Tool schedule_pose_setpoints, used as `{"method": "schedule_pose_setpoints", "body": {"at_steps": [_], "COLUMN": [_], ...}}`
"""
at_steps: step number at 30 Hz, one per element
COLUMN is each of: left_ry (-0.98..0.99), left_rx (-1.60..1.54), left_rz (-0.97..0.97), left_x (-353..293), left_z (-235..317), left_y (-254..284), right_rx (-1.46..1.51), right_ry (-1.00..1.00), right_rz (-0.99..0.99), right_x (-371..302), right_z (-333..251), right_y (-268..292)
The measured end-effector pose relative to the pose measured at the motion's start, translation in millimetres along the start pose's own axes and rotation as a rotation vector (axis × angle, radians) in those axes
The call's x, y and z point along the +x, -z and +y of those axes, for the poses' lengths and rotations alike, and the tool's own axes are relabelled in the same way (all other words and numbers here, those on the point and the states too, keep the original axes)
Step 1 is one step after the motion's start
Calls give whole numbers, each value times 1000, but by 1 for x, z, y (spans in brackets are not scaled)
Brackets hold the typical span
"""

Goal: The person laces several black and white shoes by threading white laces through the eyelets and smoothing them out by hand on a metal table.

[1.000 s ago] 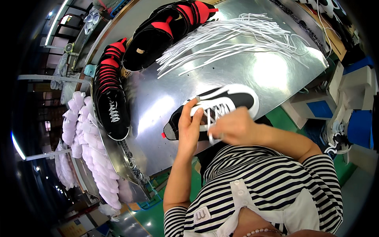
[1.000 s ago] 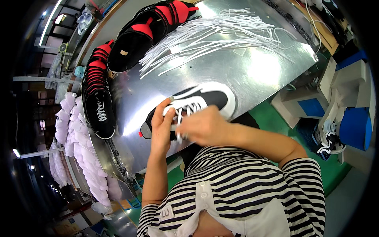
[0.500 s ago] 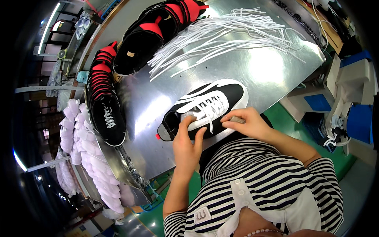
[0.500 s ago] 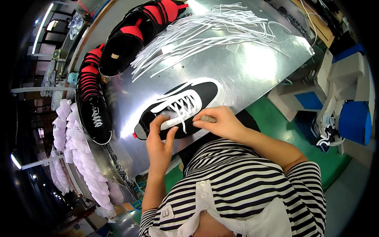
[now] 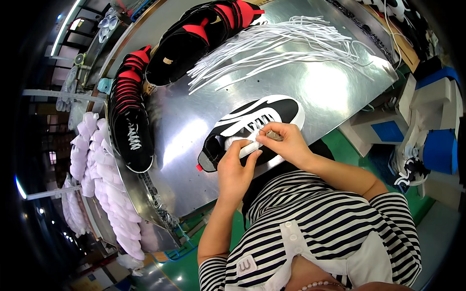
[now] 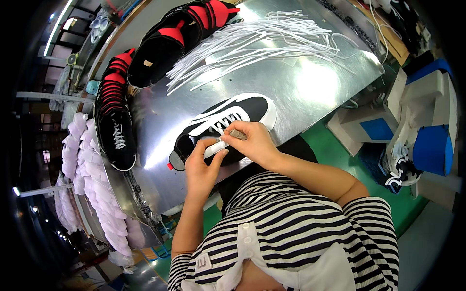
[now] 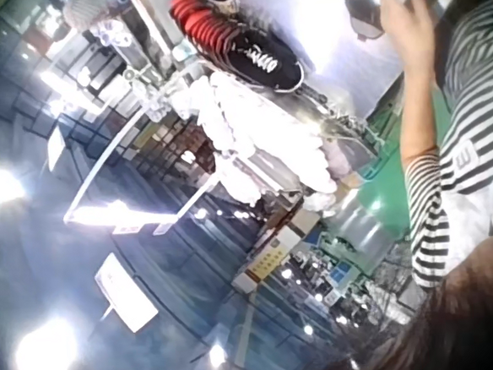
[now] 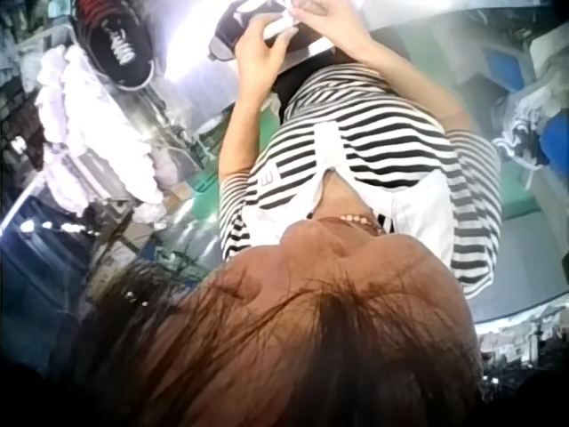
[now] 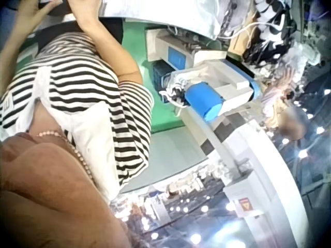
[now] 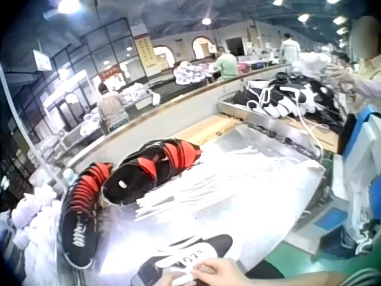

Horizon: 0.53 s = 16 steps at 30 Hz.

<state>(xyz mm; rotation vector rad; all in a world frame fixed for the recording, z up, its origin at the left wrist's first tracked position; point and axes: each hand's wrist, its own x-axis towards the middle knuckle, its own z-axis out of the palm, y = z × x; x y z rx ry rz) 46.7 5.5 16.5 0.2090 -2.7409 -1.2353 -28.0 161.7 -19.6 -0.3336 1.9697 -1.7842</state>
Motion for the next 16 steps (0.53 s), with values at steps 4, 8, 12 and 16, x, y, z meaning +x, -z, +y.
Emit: {"method": "schedule_pose_setpoints", "body": {"at_steps": [4, 8, 12, 16], "left_ry": [31, -13, 24, -31], "left_rx": [23, 85, 70, 51], "left_rz": [67, 116, 94, 79], "left_x": [2, 1, 2, 2], "left_z": [-1, -2, 0, -5], "left_y": [-6, -5, -4, -5], "right_rx": [-6, -127, -176, -163], "right_ry": [55, 132, 105, 30], "right_rz": [-75, -92, -156, -176], "right_x": [-8, -28, -27, -22], "right_z": [-6, 1, 0, -1], "right_y": [7, 14, 19, 19]}}
